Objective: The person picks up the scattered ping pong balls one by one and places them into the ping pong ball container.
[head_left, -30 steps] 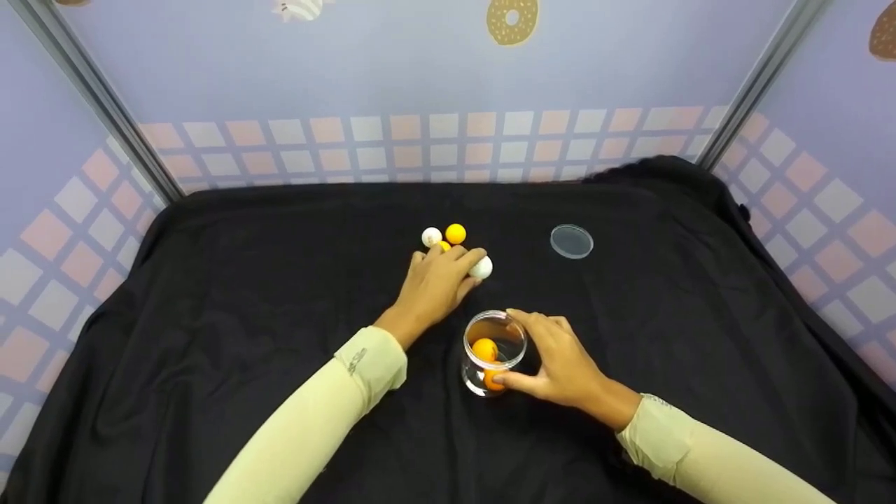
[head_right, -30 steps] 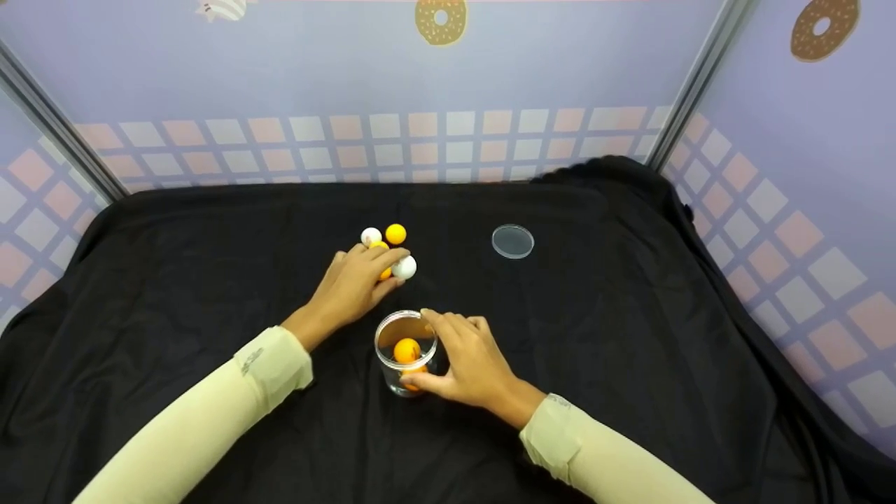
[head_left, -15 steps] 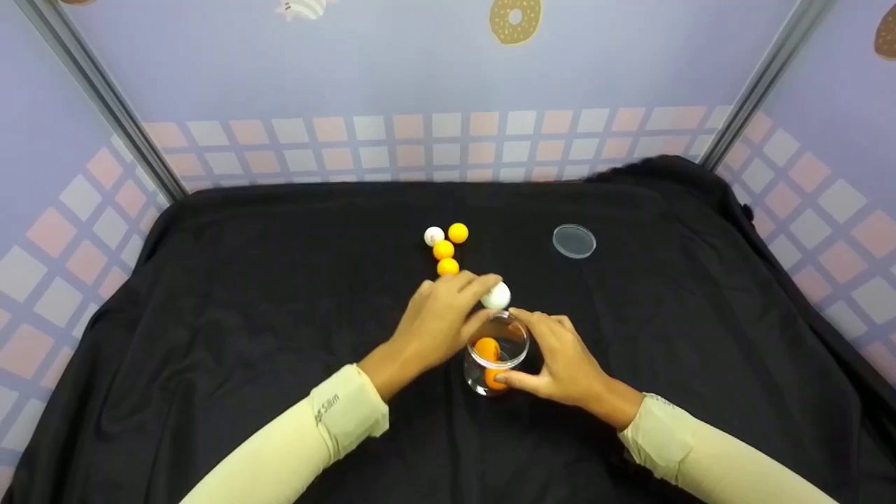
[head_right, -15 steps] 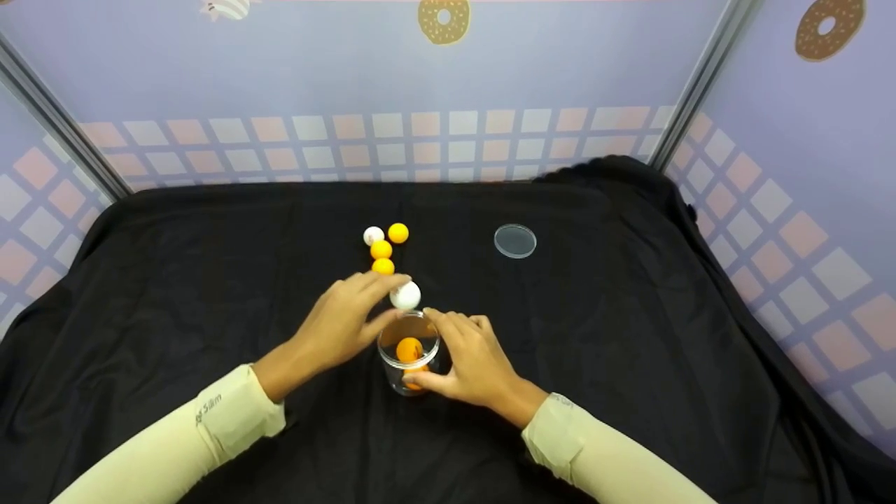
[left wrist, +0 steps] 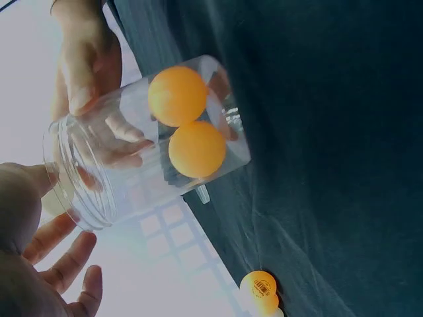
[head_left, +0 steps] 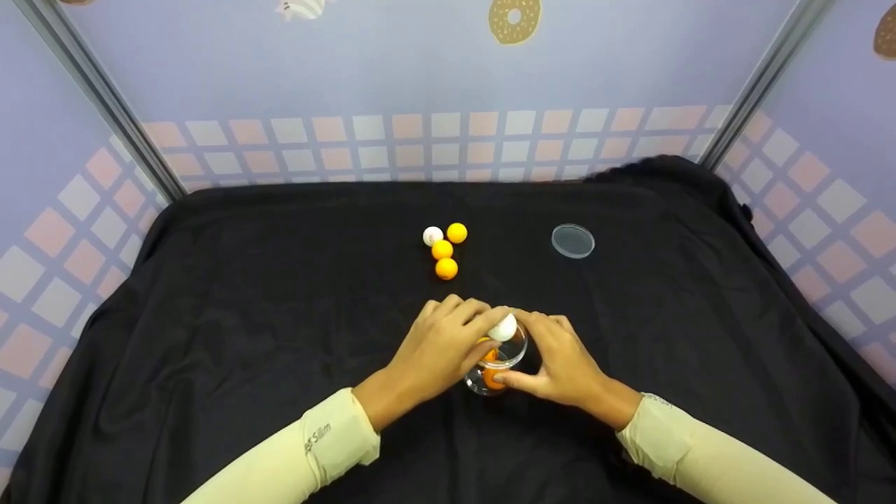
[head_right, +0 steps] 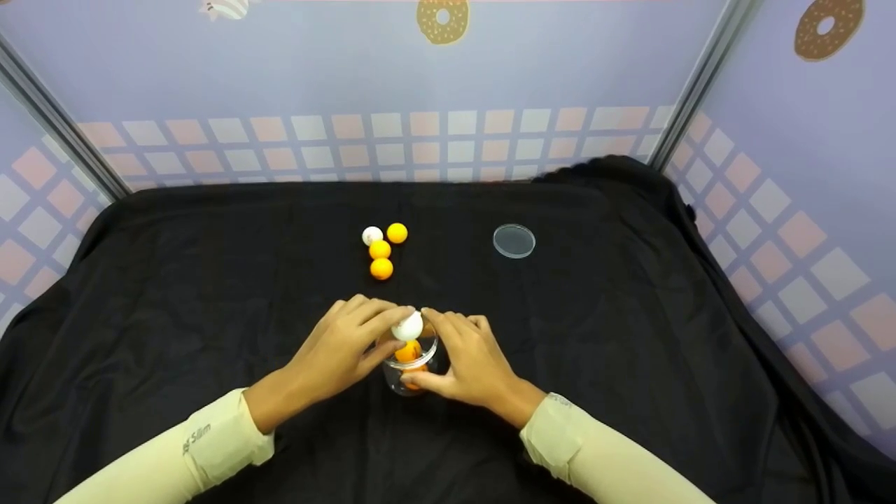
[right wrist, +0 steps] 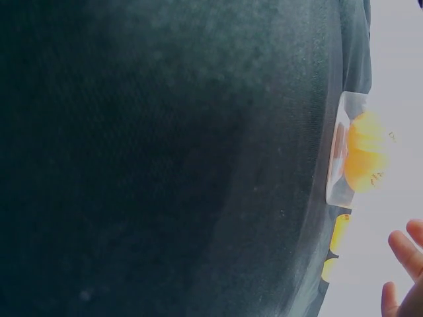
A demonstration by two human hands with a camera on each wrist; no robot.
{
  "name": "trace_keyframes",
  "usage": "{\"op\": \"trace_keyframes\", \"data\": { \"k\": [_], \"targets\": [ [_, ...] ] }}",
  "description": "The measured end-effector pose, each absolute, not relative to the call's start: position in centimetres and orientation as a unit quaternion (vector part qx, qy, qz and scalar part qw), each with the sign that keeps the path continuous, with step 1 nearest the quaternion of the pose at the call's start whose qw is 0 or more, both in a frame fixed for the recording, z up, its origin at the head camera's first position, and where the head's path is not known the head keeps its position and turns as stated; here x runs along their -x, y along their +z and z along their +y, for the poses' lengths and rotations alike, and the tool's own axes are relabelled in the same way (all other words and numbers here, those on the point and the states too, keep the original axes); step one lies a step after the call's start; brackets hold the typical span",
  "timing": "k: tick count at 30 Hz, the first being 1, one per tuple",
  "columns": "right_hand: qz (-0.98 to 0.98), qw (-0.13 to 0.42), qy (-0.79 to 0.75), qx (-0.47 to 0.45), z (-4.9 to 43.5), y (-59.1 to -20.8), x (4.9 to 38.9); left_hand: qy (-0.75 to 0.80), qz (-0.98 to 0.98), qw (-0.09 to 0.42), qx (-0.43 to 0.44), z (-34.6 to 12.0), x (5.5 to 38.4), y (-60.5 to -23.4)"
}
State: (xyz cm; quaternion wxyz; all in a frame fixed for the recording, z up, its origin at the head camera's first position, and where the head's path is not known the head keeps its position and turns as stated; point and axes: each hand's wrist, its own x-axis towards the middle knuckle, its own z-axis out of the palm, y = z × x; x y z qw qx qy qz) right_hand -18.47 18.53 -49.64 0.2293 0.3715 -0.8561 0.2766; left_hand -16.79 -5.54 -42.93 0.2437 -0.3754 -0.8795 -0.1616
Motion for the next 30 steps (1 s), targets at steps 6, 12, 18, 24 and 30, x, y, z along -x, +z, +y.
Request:
{"op": "trace_keyframes", "data": {
  "k": [6, 12, 18, 24, 30],
  "targets": [
    [-0.858, 0.230, 0.276, -0.367, 18.6, -49.6, 18.5, -0.163, -0.876, 0.244, 0.383, -6.1, 16.0, -42.8],
    [-0.856, 0.236, 0.277, -0.369, 18.6, -49.7, 18.5, -0.160, -0.877, 0.240, 0.385, -6.3, 15.8, -42.9],
    [-0.855, 0.239, 0.272, -0.371, 18.5, -49.8, 18.4, -0.159, -0.877, 0.242, 0.384, -6.4, 15.7, -43.0],
    [-0.855, 0.236, 0.276, -0.371, 18.5, -49.8, 18.4, -0.158, -0.877, 0.242, 0.385, -6.4, 15.6, -42.9],
    [-0.859, 0.231, 0.271, -0.367, 18.5, -49.6, 18.3, -0.156, -0.877, 0.241, 0.385, -6.3, 15.6, -42.9]
  ]
}}
